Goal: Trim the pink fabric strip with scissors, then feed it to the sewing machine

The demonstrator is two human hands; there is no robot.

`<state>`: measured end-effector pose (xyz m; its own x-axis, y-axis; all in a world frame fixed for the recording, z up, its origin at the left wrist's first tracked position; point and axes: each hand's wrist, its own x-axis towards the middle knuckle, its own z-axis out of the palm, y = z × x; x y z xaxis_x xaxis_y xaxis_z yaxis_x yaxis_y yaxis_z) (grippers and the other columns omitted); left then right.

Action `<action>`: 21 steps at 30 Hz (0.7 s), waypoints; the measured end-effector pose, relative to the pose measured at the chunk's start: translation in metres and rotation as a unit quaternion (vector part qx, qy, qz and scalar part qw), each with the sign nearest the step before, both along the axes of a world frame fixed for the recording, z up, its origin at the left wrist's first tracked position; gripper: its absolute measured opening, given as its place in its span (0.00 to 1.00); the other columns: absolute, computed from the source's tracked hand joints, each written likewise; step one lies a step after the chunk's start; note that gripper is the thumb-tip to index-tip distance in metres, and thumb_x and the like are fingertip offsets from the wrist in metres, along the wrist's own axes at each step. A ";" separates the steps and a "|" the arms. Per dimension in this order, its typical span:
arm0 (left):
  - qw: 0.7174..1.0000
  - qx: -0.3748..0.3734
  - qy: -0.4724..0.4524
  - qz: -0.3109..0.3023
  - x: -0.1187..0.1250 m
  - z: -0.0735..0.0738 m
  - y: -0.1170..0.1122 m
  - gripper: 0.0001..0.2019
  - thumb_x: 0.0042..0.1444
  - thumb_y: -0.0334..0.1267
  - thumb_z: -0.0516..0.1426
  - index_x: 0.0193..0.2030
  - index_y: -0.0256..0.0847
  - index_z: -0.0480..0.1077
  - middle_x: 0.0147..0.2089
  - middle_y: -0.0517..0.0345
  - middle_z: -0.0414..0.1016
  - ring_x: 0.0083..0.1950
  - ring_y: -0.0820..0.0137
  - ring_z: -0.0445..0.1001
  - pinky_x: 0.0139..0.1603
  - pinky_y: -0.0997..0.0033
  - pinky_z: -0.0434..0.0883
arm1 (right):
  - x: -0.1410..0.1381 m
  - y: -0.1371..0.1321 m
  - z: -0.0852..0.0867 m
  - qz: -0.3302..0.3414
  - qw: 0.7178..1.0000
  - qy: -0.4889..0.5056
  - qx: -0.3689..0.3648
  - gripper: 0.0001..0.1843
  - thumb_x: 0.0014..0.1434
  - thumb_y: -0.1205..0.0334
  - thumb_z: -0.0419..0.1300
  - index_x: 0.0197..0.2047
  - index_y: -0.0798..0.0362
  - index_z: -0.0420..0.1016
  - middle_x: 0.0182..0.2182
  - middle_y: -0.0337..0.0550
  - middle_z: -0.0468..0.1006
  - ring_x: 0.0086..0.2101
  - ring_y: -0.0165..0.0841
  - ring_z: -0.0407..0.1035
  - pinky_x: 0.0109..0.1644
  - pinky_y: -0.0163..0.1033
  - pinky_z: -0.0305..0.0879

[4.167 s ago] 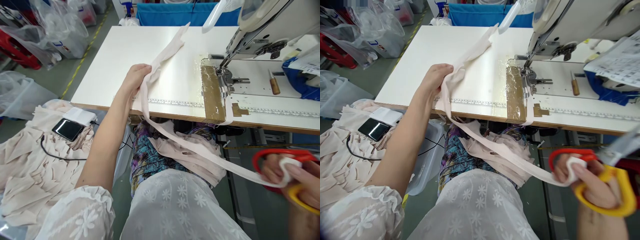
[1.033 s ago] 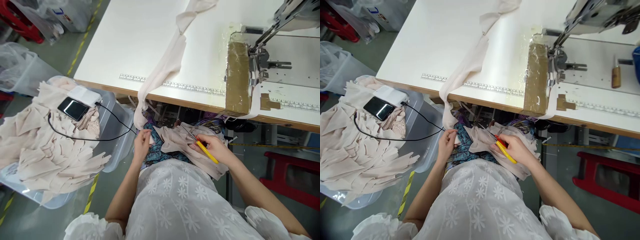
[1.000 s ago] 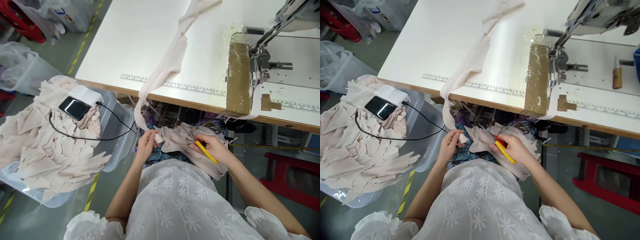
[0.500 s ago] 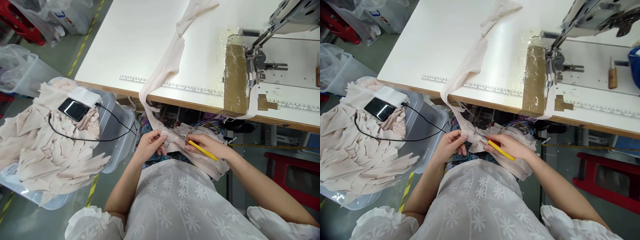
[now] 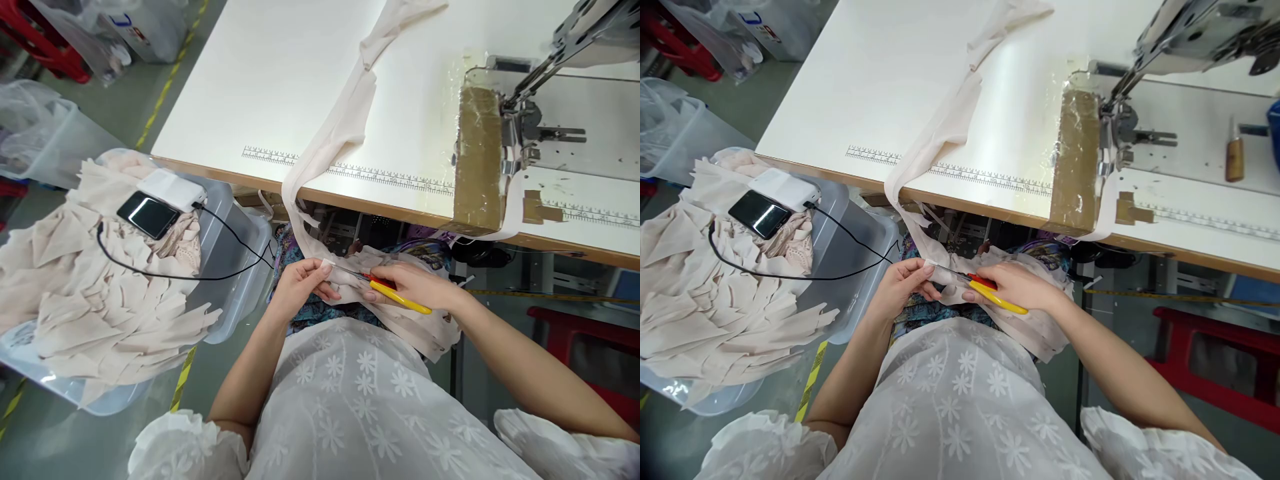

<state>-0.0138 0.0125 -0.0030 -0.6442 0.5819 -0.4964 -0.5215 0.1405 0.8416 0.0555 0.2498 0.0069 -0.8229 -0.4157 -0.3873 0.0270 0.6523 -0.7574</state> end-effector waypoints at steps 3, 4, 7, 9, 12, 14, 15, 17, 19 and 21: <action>1.000 0.004 -0.001 0.002 0.000 -0.002 0.000 0.23 0.49 0.58 0.65 0.35 0.37 0.71 0.22 0.54 0.77 0.25 0.66 0.79 0.26 0.73 0.74 | 0.001 -0.001 -0.001 -0.002 0.997 0.040 0.068 0.31 0.63 0.29 0.48 0.26 0.49 0.58 0.19 0.36 0.61 0.20 0.31 0.56 0.25 0.37 0.45; 1.000 0.005 -0.001 0.003 0.001 -0.002 0.000 0.23 0.49 0.58 0.65 0.35 0.37 0.71 0.22 0.54 0.77 0.24 0.66 0.79 0.26 0.74 0.74 | 0.001 -0.002 -0.002 -0.003 0.995 0.053 0.087 0.31 0.63 0.29 0.47 0.26 0.49 0.57 0.19 0.37 0.61 0.20 0.32 0.56 0.25 0.37 0.45; 1.000 0.002 -0.001 0.006 0.001 -0.003 0.000 0.23 0.49 0.58 0.65 0.35 0.37 0.71 0.22 0.54 0.77 0.24 0.67 0.78 0.26 0.74 0.74 | 0.002 -0.004 -0.004 -0.007 0.988 0.089 0.123 0.31 0.64 0.30 0.48 0.25 0.49 0.58 0.18 0.37 0.62 0.20 0.32 0.56 0.25 0.38 0.44; 1.000 0.004 -0.001 0.006 0.001 -0.003 0.000 0.23 0.49 0.58 0.65 0.34 0.37 0.71 0.22 0.54 0.77 0.23 0.68 0.77 0.26 0.74 0.73 | 0.002 -0.004 -0.006 -0.011 0.986 0.101 0.131 0.32 0.64 0.30 0.48 0.24 0.49 0.57 0.18 0.38 0.61 0.20 0.32 0.56 0.25 0.38 0.44; 1.000 0.008 -0.004 0.002 0.000 -0.003 0.000 0.22 0.49 0.58 0.65 0.34 0.37 0.72 0.22 0.54 0.77 0.24 0.67 0.77 0.26 0.74 0.73 | 0.003 -0.003 -0.008 -0.012 0.985 0.104 0.135 0.33 0.64 0.29 0.45 0.23 0.49 0.54 0.17 0.37 0.59 0.19 0.32 0.55 0.25 0.38 0.44; 1.000 0.006 -0.005 0.001 0.000 -0.004 0.000 0.23 0.49 0.58 0.65 0.34 0.37 0.72 0.22 0.54 0.77 0.24 0.67 0.77 0.27 0.74 0.73 | 0.004 -0.003 -0.008 -0.010 0.985 0.103 0.135 0.33 0.65 0.30 0.44 0.22 0.49 0.53 0.16 0.37 0.59 0.19 0.32 0.54 0.25 0.38 0.44; 1.000 0.004 -0.005 0.002 0.000 -0.004 0.000 0.23 0.49 0.58 0.65 0.34 0.37 0.72 0.22 0.54 0.77 0.23 0.67 0.77 0.27 0.73 0.73 | 0.004 -0.003 -0.008 -0.009 0.985 0.104 0.138 0.32 0.65 0.30 0.45 0.23 0.49 0.54 0.17 0.37 0.60 0.19 0.32 0.55 0.25 0.38 0.44; 1.000 0.004 -0.004 0.003 0.000 -0.005 0.001 0.23 0.49 0.58 0.65 0.34 0.37 0.72 0.22 0.54 0.77 0.23 0.67 0.77 0.27 0.73 0.73 | 0.003 -0.005 -0.006 -0.006 0.983 0.107 0.151 0.31 0.64 0.31 0.48 0.24 0.49 0.56 0.17 0.38 0.62 0.19 0.32 0.56 0.25 0.38 0.43; 1.000 0.007 -0.004 -0.002 0.000 -0.005 0.002 0.23 0.48 0.58 0.65 0.34 0.38 0.71 0.22 0.55 0.77 0.23 0.67 0.77 0.26 0.74 0.73 | 0.001 -0.007 -0.002 -0.003 0.979 0.113 0.170 0.30 0.63 0.32 0.51 0.25 0.49 0.57 0.18 0.38 0.63 0.19 0.33 0.57 0.25 0.38 0.41; 1.000 0.012 -0.006 -0.008 0.000 -0.005 0.002 0.22 0.48 0.57 0.65 0.33 0.38 0.71 0.22 0.55 0.77 0.23 0.68 0.77 0.26 0.74 0.73 | -0.002 -0.010 0.001 -0.002 0.977 0.115 0.178 0.29 0.63 0.33 0.51 0.25 0.49 0.56 0.18 0.38 0.62 0.19 0.32 0.56 0.25 0.38 0.40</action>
<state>-0.0136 0.0149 -0.0082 -0.6292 0.6040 -0.4892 -0.5292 0.1281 0.8388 0.0538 0.2402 0.0076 -0.9064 -0.2848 -0.3118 -0.1137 0.8757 -0.4694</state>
